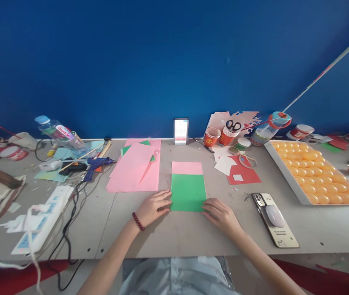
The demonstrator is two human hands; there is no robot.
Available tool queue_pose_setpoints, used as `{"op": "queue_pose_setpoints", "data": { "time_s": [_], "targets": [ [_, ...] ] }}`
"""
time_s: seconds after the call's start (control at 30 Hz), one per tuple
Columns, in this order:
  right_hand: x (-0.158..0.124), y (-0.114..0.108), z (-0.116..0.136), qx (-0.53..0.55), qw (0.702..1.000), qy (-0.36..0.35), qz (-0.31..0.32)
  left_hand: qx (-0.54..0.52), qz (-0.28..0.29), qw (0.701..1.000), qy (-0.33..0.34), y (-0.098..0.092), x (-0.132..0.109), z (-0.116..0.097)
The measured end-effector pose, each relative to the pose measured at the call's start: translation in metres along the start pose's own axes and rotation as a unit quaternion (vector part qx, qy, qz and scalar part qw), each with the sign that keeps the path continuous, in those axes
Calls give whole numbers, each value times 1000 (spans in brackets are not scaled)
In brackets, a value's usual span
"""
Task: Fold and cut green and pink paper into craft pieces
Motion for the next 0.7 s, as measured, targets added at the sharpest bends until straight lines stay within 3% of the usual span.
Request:
{"op": "queue_pose_setpoints", "data": {
  "time_s": [0.13, 0.2, 0.33, 0.57, 0.7],
  "targets": [
    [-11, -8, -15, 22, 993, 109, -39, -6, -5, 1000, -3, 0, 0, 0],
    [-16, -11, -17, 14, 991, 130, -34, -3, -5, 1000, -2, 0, 0, -1],
    [-17, -11, -9, -10, 995, 104, 2, 7, -9, 1000, 0, 0, 0, -2],
    [-20, -11, 11, -90, 996, 22, 11, 21, -8, 1000, -4, -1, -1, -3],
    [-22, -12, 15, -104, 994, 16, 15, 30, -13, 999, -3, 0, -1, -3]
  ]
}}
Point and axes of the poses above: each hand's wrist, its own x-axis towards the middle knuckle, its own y-axis out of the palm, z = x × y, the point moved 5 cm from there along x, towards the middle knuckle, and after that the axes turned 10 degrees about -y, right-handed, at the moved point
